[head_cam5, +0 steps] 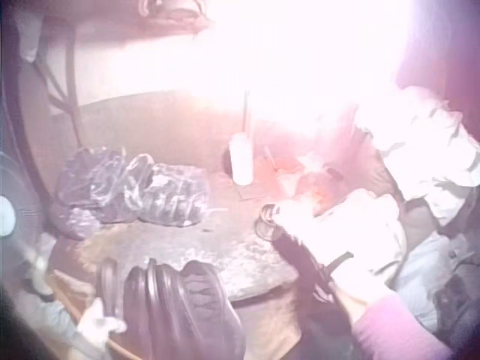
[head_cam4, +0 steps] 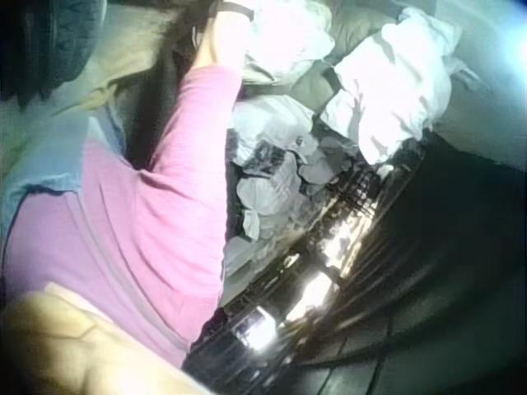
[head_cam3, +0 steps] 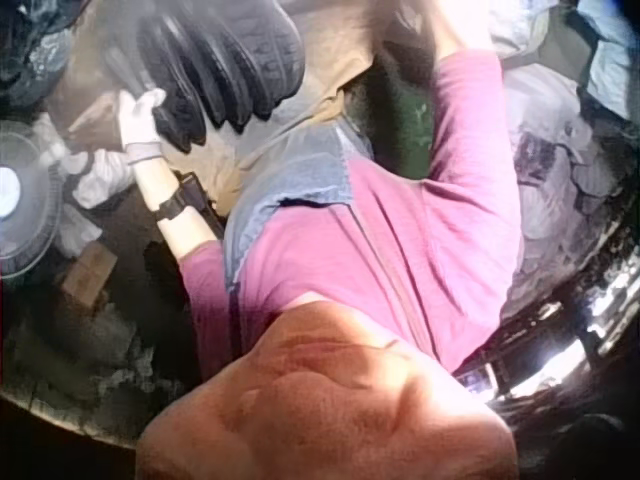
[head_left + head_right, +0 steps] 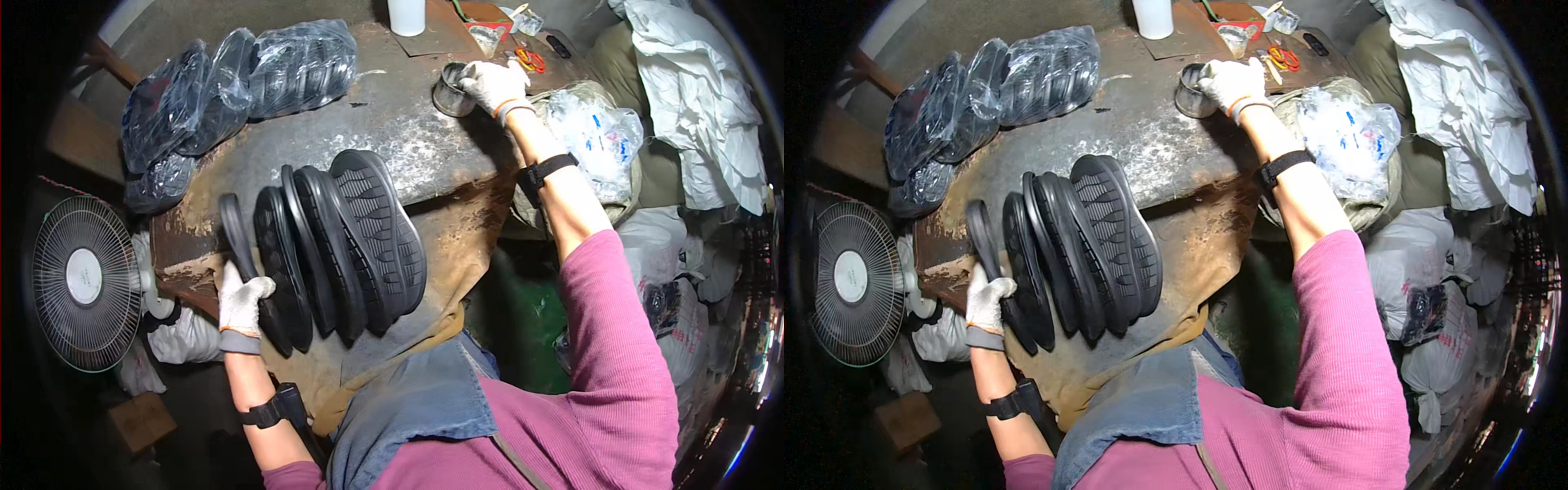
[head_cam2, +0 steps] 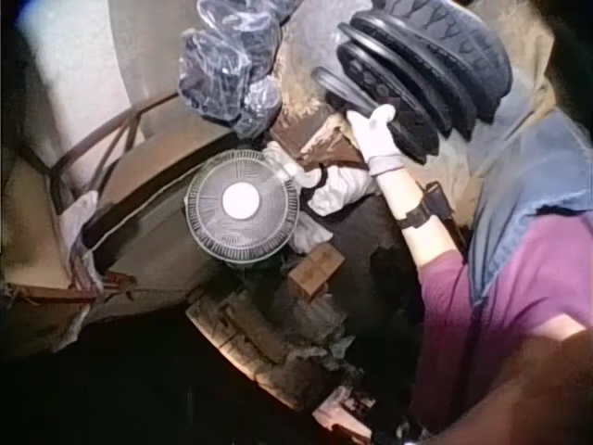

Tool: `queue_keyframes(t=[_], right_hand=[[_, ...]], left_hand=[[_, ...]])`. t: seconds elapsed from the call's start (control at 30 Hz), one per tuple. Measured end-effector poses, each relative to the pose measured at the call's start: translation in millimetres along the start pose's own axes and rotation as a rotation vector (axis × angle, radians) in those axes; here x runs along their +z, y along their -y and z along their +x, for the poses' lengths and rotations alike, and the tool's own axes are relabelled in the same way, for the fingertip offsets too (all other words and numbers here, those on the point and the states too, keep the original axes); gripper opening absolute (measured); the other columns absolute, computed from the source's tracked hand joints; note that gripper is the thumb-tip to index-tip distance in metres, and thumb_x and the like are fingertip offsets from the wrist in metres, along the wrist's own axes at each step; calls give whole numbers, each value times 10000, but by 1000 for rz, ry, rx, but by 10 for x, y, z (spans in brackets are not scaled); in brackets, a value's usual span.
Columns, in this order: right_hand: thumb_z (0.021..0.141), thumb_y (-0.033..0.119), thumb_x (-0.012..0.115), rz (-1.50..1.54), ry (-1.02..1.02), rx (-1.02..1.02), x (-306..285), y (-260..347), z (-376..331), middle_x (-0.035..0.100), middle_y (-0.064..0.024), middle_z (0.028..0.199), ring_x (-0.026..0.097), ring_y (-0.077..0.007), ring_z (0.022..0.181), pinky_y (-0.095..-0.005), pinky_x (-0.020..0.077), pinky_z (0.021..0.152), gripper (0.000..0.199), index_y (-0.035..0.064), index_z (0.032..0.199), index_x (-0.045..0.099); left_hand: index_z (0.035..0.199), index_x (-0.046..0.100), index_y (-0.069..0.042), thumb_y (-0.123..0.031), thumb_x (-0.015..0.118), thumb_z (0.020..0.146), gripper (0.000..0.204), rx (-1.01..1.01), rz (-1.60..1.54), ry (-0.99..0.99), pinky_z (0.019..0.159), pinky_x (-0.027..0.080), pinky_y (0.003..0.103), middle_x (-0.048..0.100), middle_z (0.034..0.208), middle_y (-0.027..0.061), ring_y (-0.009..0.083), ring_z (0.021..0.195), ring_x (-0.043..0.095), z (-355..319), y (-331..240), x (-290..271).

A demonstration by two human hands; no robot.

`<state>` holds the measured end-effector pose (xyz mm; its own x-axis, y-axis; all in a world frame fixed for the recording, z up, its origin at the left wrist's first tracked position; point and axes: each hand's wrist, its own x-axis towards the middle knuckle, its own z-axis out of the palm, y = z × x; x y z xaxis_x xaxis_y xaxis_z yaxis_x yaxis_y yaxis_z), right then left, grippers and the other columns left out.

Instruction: Applying a liquid glue or primer to shoe soles using a brush in a manufacturing setting.

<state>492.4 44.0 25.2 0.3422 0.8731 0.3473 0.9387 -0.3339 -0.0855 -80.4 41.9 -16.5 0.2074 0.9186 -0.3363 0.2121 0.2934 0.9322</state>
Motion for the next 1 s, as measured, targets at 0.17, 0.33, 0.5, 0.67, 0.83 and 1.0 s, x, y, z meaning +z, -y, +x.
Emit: queue_keyframes(t=[0.17, 0.33, 0.5, 0.67, 0.83, 1.0], right_hand=[[960, 434, 486, -76, 23, -8, 520, -854, 344, 741, -151, 1149, 694, -354, 1101, -505, 483, 967, 423, 115, 1115, 715], [918, 255, 561, 3, -92, -208, 577, -425, 252, 728, -141, 1016, 698, -359, 991, -447, 542, 862, 238, 104, 1033, 705], [876, 109, 581, -112, -253, -48, 305, -516, 65, 693, -174, 933, 680, -345, 906, -408, 521, 806, 118, 78, 918, 686], [944, 189, 623, 1189, -470, 472, 342, -748, 2, 732, -48, 937, 638, -152, 885, -318, 494, 836, 235, -1, 973, 758], [916, 106, 692, 1718, -565, 511, 82, -522, 63, 725, -70, 932, 666, -175, 801, -289, 530, 795, 149, -18, 982, 739], [976, 150, 659, 1834, -437, 169, -423, 484, -206, 732, -96, 1041, 679, -178, 928, -302, 531, 885, 188, 4, 1075, 724]], left_hand=[[1517, 420, -17, 71, 692, 715, 852, 606, 314, -40, 976, 521, 312, 596, 1339, 137, 204, 1186, 604, -177, -888, 247], [1317, 697, -108, -20, 591, 910, 430, 916, 1152, -83, 1232, 314, 425, 395, 1606, 184, 348, 1487, 369, -120, -858, -43], [1534, 463, -123, -296, 689, 940, 658, 401, 798, -28, 1238, 262, 450, 379, 1596, 249, 399, 1508, 309, 32, 31, 393], [1538, 434, -53, -290, 767, 881, 773, 274, 778, -178, 1219, 304, 420, 433, 1570, 219, 353, 1471, 389, -75, -121, 659], [1556, 422, -51, -145, 725, 931, 701, 321, 144, -174, 1004, 494, 295, 645, 1339, 116, 178, 1159, 631, 2, -144, 179], [1510, 430, -7, -433, 649, 981, 714, 175, -1281, 710, 1098, 355, 770, 530, 1472, 256, 483, 1387, 472, -285, -611, 345]])
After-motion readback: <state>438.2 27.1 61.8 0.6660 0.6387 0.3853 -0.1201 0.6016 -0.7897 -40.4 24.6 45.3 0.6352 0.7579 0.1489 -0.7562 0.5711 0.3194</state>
